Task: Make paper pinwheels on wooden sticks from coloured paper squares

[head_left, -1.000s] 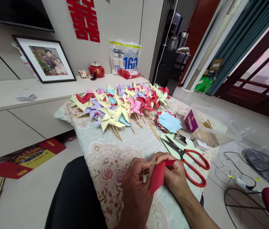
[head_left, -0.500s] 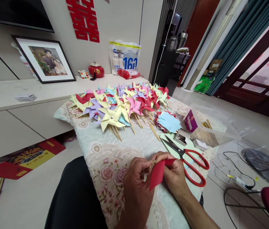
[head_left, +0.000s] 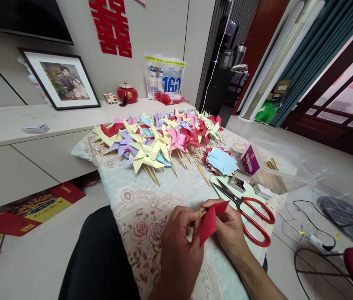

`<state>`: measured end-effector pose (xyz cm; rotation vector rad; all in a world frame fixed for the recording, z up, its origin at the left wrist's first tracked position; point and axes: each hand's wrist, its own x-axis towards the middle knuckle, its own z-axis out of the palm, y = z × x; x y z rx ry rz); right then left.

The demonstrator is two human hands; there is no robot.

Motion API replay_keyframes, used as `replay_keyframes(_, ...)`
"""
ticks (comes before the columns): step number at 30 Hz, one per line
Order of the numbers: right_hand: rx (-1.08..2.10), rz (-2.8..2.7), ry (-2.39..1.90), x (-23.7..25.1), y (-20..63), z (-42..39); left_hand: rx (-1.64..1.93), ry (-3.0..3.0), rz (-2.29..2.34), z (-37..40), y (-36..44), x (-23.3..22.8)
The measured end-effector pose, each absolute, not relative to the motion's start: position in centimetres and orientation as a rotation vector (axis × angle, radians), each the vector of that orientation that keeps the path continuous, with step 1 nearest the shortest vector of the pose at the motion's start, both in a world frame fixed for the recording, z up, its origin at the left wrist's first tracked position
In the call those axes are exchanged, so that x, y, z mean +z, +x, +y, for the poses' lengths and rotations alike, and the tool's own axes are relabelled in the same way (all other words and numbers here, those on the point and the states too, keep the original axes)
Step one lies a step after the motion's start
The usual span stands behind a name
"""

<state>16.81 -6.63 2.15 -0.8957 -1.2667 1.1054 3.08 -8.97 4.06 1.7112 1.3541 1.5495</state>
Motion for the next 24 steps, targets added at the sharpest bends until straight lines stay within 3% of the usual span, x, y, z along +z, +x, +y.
replay_keyframes(13, 0.884, -1.428, -0.789, 2.27, 17.23, -6.49, 1.601, 1.771, 1.364, -9.84, 3.66, 4.8)
replay_keyframes(24, 0.995, -1.33, -0.891, 2.27, 17.06, -6.3, 1.354, 1.586, 1.371, -9.23, 3.34, 4.54)
